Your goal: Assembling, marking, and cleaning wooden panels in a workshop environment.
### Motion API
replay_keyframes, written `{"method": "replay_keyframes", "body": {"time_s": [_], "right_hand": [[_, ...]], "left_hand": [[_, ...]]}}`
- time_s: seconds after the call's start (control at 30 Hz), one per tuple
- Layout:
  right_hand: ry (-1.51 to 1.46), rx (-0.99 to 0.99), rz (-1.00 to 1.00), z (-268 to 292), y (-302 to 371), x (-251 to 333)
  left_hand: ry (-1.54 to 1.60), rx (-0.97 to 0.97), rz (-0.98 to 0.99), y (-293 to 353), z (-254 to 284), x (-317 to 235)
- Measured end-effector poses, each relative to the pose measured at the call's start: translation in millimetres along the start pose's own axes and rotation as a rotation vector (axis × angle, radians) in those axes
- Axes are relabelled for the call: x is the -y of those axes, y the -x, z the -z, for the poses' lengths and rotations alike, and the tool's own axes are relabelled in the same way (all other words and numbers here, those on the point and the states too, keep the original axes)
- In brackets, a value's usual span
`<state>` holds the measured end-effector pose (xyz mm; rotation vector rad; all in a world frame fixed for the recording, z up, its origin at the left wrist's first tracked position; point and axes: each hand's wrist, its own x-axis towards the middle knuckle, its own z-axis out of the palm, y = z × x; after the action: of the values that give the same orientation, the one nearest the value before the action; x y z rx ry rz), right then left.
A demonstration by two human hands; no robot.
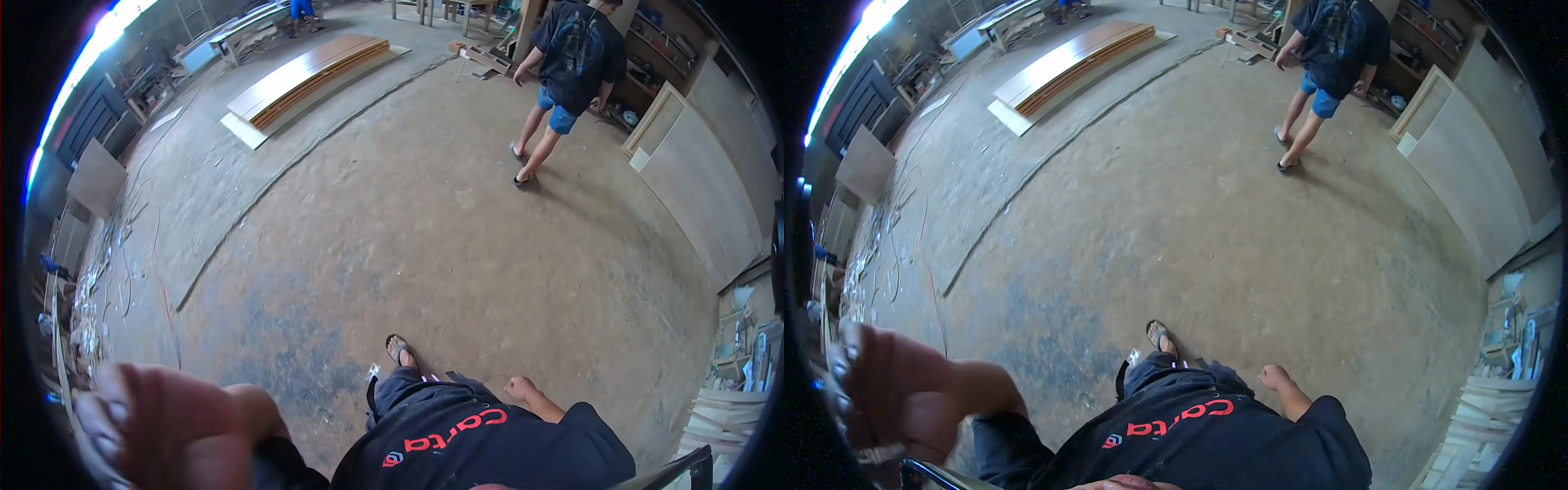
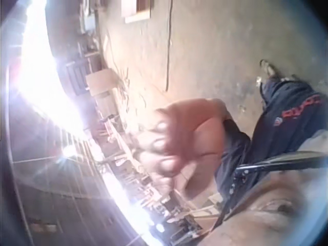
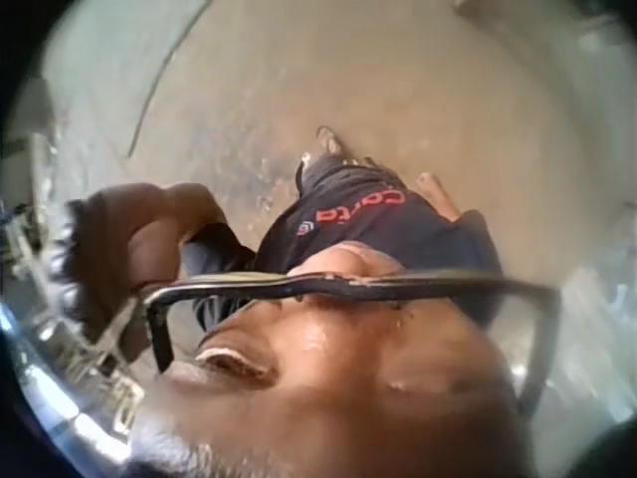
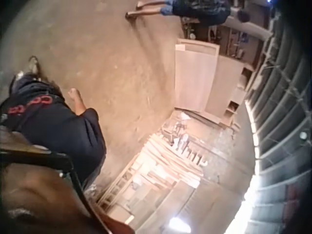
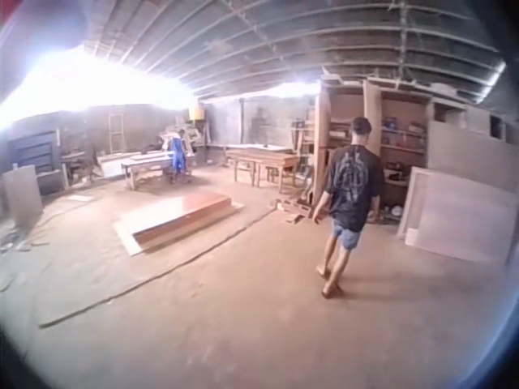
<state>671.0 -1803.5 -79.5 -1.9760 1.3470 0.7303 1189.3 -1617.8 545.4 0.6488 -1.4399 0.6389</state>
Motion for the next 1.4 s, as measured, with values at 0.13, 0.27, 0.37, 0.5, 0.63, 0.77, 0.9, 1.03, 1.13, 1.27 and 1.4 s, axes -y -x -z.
{"method": "replay_keyframes", "body": {"time_s": [0.13, 0.27, 0.37, 0.5, 0.63, 0.77, 0.9, 1.03, 1.13, 1.27, 1.4], "right_hand": [[-0.15, -0.147, 0.037, 59.2, -41.1, 68.6], [-0.316, -0.243, 0.046, 100.2, -87.2, 140.4], [-0.378, -0.225, 0.064, 119.0, -118.2, 163.1], [-0.307, -0.105, -0.002, 134.5, -176.5, 157.2], [-0.187, 0.05, -0.053, 170.0, -256.3, 136.5], [-0.176, -0.022, -0.034, 263.5, -345.1, 142.0], [-0.347, -0.266, -0.02, 402.0, -415.5, 179.1], [-0.51, -0.383, 0.016, 529.5, -470.4, 220.5], [-0.524, -0.447, 0.018, 573.7, -503.6, 244.8], [-0.49, -0.37, -0.095, 569.1, -559.8, 255.0], [-0.178, -0.04, -0.127, 523.7, -613.7, 250.7]], "left_hand": [[0.107, -0.021, 0.083, 21.7, -19.3, 108.9], [0.227, -0.02, 0.159, 22.9, -61.8, 204.2], [0.296, -0.018, 0.238, 31.8, -97.8, 268.8], [0.379, -0.009, 0.386, 53.6, -156.8, 351.4], [0.467, -0.017, 0.588, 90.0, -223.9, 431.3], [0.594, -0.015, 0.726, 145.6, -283.5, 529.0], [0.847, 0.034, 1.437, 224.3, -306.3, 617.9], [0.666, -0.029, 1.975, 304.9, -292.4, 666.1], [0.615, 0.005, 2.049, 345.5, -282.0, 704.2], [0.712, 0.012, 1.92, 375.7, -278.2, 797.2], [0.756, 0.019, 1.761, 368.0, -286.6, 908.7]]}}
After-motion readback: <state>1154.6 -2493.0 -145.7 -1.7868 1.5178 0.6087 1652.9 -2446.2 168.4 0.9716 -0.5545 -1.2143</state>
